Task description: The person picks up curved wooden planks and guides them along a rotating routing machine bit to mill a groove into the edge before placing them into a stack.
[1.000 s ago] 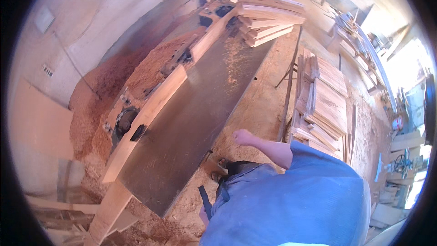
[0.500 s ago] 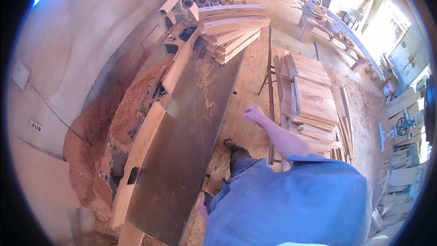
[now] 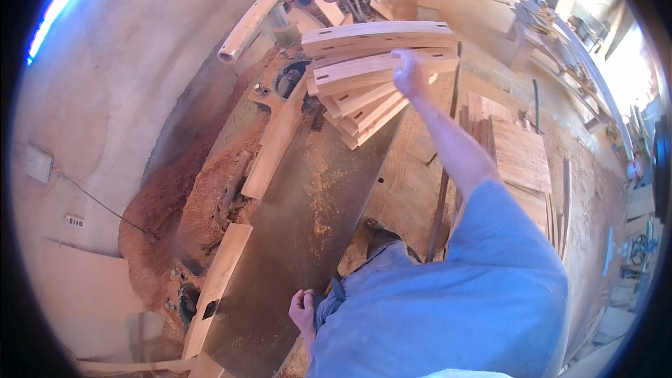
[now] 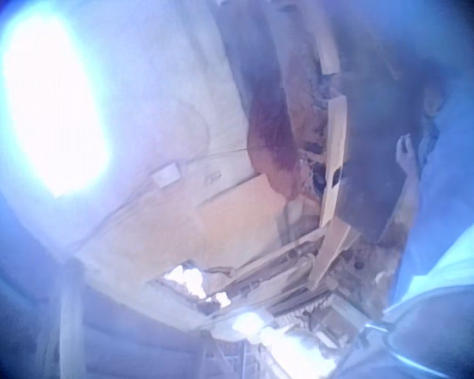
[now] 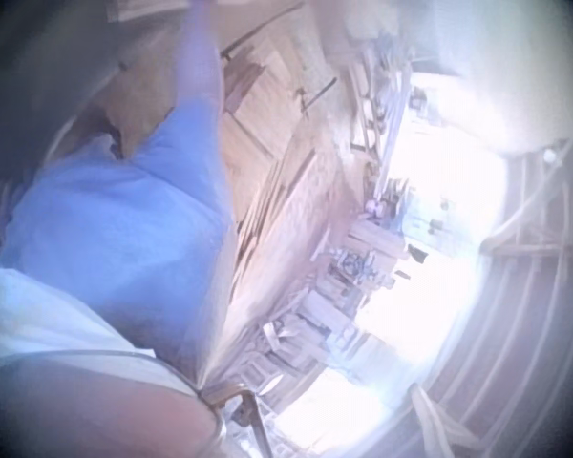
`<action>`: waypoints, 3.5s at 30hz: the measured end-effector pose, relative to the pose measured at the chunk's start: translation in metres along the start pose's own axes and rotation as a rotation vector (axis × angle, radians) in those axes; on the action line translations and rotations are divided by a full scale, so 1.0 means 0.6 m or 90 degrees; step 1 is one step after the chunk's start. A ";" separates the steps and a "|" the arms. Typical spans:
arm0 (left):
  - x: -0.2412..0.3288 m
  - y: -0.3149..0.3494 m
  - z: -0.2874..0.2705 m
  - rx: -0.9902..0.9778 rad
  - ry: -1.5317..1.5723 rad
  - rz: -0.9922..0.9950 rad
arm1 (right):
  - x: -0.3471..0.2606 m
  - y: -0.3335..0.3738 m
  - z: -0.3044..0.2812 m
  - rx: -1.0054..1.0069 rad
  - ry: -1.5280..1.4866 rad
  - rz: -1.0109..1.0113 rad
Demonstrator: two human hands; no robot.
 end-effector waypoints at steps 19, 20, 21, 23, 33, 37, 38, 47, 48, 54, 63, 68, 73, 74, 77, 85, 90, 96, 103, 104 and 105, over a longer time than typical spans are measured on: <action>0.202 -0.139 0.131 0.041 0.017 0.019 | 0.052 -0.186 0.011 -0.140 0.155 -0.183; 0.207 -0.146 0.143 0.015 -0.006 0.043 | 0.047 -0.177 0.005 -0.117 0.151 -0.193; 0.211 -0.157 0.153 -0.012 -0.028 0.067 | 0.039 -0.168 -0.004 -0.094 0.148 -0.204; 0.231 -0.173 0.181 -0.048 -0.015 0.091 | 0.018 -0.152 -0.022 -0.063 0.132 -0.232; 0.481 -0.248 0.426 -0.301 0.544 -0.053 | -0.218 -0.047 -0.061 -0.108 -0.050 -0.390; 0.472 -0.258 0.430 -0.251 0.903 0.013 | -0.344 0.065 -0.036 -0.254 -0.193 -0.384; 0.455 -0.264 0.415 -0.223 0.919 0.024 | -0.367 0.091 -0.027 -0.295 -0.225 -0.386; 0.183 -0.162 0.191 0.216 1.000 -0.054 | -0.409 0.297 0.088 -0.630 -0.133 -0.632; 0.151 -0.149 0.169 0.246 0.999 -0.063 | -0.416 0.318 0.106 -0.689 -0.164 -0.596; 0.014 -0.121 0.032 0.421 0.990 -0.085 | -0.532 0.460 0.177 -0.777 -0.307 -0.564; -0.091 0.008 -0.178 0.768 0.803 -0.171 | -0.678 0.604 0.299 -1.080 -0.237 -0.312; -0.139 0.076 -0.328 0.970 0.543 -0.182 | -0.664 0.630 0.358 -1.179 -0.303 -0.236; -0.148 0.038 -0.427 0.972 0.207 -0.136 | -0.686 0.614 0.372 -1.186 -0.222 -0.301; -0.149 0.022 -0.434 0.973 0.220 -0.139 | -0.698 0.610 0.364 -1.175 -0.187 -0.351; -0.148 -0.027 -0.446 0.947 0.181 -0.182 | -0.717 0.603 0.342 -0.876 -0.133 -0.709; -0.191 -0.055 -0.469 0.977 -0.047 -0.295 | -0.722 0.602 0.340 -0.913 -0.254 -0.662; -0.185 -0.062 -0.459 1.122 0.271 -0.181 | -0.738 0.600 0.332 -0.875 -0.432 -0.714; -0.185 -0.104 -0.488 1.083 0.210 -0.253 | -0.747 0.637 0.309 -0.906 -0.689 -0.795; -0.200 -0.105 -0.492 1.131 0.158 -0.275 | -0.744 0.661 0.287 -1.013 -0.713 -0.812; -0.195 -0.113 -0.492 1.119 0.111 -0.299 | -0.742 0.656 0.292 -0.991 -0.709 -0.787; -0.185 -0.110 -0.501 1.115 0.055 -0.321 | -0.744 0.655 0.298 -0.986 -0.688 -0.787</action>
Point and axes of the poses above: each hand's wrist, its own y-axis away from the middle knuckle, its own z-axis out of the palm, x = y × z, the point moved 4 cm from there along -y, towards the middle knuckle, and after that the axes turned 2 degrees about y, right-handed, at the moved point
